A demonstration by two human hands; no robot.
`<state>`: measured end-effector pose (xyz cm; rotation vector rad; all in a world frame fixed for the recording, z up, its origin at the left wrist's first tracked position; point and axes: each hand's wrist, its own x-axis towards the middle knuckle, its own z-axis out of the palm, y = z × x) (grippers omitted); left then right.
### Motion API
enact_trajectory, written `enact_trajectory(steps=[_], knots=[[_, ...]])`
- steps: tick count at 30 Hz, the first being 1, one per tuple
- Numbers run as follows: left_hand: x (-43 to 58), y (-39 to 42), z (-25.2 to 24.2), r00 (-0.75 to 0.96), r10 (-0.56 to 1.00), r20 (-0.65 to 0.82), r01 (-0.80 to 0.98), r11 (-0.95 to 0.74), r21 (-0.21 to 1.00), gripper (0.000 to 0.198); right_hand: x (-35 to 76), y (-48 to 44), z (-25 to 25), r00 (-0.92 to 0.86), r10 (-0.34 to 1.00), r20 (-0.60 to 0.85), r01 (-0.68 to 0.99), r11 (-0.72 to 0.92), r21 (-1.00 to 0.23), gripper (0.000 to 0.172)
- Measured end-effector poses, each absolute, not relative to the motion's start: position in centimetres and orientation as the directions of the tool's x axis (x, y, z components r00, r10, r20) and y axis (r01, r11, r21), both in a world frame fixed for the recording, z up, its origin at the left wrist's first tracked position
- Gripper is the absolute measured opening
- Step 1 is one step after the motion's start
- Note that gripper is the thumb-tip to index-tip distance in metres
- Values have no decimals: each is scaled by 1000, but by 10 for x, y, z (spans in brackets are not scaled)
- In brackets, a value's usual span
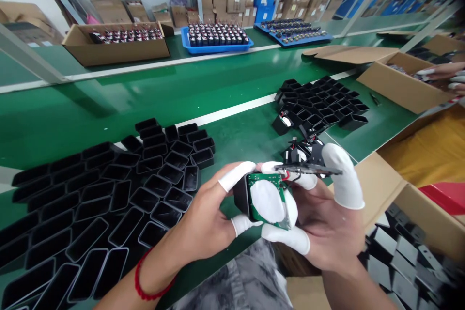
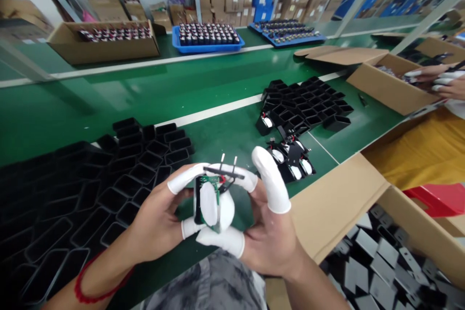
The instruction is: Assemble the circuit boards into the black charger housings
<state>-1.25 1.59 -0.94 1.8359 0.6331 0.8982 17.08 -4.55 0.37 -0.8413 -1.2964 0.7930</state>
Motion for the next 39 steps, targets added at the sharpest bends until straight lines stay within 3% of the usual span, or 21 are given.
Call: enact_trajectory(steps=[18,34,39], knots=[[-8,17,-9,590,727,351,8,-440,898,63,175,-54,-13,55,884,465,-2,466,-885,101],[-11,13,-11,589,749,303,58,-413,909,65,169,-52,-7,0,842,539,-36,539,-842,100],[-14,13,-10,576,739,348,108,-491,865,62,175,-59,-8,42,876,481,147,471,-870,98]])
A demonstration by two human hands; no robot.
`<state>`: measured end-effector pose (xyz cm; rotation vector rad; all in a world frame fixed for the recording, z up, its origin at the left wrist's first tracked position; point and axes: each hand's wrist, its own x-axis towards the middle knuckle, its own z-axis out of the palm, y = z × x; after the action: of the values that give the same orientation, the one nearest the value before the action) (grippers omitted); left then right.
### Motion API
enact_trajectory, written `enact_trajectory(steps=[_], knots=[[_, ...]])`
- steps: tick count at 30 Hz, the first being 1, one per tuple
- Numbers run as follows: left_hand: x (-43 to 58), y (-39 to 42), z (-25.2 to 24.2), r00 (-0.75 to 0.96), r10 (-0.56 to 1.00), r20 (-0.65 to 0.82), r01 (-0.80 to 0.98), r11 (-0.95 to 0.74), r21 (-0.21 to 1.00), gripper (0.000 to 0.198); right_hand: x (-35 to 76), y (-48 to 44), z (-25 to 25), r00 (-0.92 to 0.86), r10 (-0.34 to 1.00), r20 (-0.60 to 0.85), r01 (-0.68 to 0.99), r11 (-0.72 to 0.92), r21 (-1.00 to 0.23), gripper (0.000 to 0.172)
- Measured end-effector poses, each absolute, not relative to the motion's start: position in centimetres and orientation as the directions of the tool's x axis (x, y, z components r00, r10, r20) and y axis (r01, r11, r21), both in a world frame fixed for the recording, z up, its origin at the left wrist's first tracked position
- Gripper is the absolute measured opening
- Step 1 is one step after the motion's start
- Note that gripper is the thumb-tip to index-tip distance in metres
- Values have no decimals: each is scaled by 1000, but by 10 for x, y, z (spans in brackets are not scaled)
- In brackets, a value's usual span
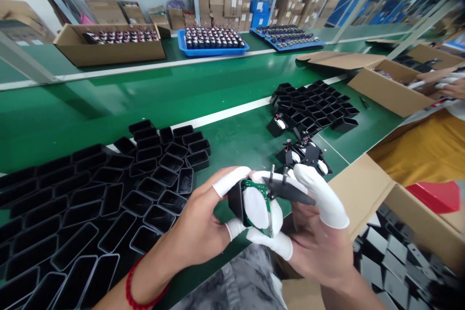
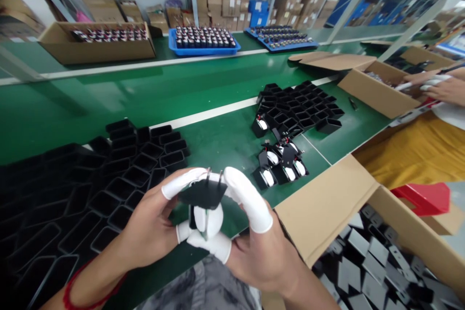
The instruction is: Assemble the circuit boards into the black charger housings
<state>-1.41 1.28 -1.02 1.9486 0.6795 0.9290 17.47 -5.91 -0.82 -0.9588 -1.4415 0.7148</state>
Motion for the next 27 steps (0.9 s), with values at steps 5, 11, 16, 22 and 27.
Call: enact_trajectory(steps=[5,11,16,22,27], knots=[[-15,12,-6,588,715,379,109,-533,839,60,180,-66,-8,52,869,492,283,460,-842,92],[-15,13,-6,579,713,395,61,-522,851,63,173,-68,-10,110,881,461,268,420,-867,95],[-13,11,-5,574,724,383,15,-477,879,71,169,-63,-1,0,920,393,259,379,-888,94],[-6,8,-17,459,833,308,-229,-224,947,79,168,-63,-6,-70,953,294,-21,293,-956,112],[-4,7,-20,478,828,295,-235,-203,950,78,164,-69,-21,-35,969,244,-186,234,-954,77]])
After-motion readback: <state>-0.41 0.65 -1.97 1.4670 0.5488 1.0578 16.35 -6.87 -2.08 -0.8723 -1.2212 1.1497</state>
